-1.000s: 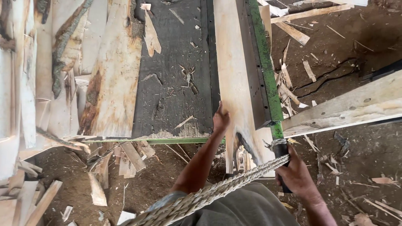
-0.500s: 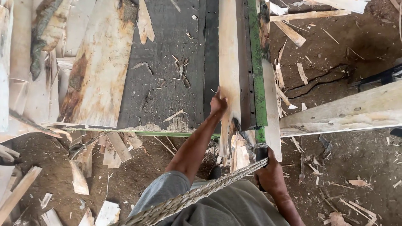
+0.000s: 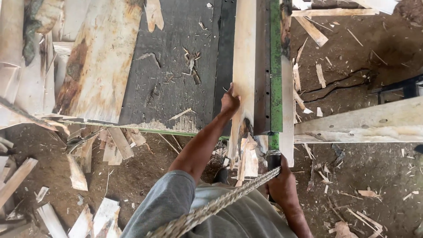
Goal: The person is using a manual lever-action cutter to slice thin strips of wood in a workshop.
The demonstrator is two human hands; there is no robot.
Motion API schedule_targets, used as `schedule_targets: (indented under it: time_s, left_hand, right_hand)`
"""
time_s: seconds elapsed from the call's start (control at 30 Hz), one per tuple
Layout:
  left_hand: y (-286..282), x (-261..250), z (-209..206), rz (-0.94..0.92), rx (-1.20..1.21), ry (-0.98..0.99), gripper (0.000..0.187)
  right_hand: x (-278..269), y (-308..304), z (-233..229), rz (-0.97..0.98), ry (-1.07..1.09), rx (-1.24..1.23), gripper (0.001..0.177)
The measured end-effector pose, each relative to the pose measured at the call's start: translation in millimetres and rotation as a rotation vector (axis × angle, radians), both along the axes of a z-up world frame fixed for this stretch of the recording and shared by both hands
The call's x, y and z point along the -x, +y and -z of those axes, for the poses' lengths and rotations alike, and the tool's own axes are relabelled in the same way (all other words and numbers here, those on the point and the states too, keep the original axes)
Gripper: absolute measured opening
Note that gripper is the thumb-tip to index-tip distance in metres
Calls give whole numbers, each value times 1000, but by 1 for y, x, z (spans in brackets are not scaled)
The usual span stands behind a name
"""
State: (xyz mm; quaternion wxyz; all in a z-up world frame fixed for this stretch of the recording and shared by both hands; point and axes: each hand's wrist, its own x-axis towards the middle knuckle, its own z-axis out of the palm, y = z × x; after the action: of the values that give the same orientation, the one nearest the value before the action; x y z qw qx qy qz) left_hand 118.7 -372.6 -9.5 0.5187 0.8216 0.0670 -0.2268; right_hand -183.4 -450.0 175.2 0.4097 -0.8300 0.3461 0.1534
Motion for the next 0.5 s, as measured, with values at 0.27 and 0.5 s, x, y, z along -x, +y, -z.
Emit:
schedule_targets:
  time_s: [0.27, 0.5]
  left_hand:
    - [2, -16, 6, -3, 23, -1, 77]
    - [-13, -22, 4, 12, -1, -66, 76]
  right_hand:
    - [0, -1, -9, 40, -48, -21, 64]
    - [0, 0, -24, 94, -118, -9, 66]
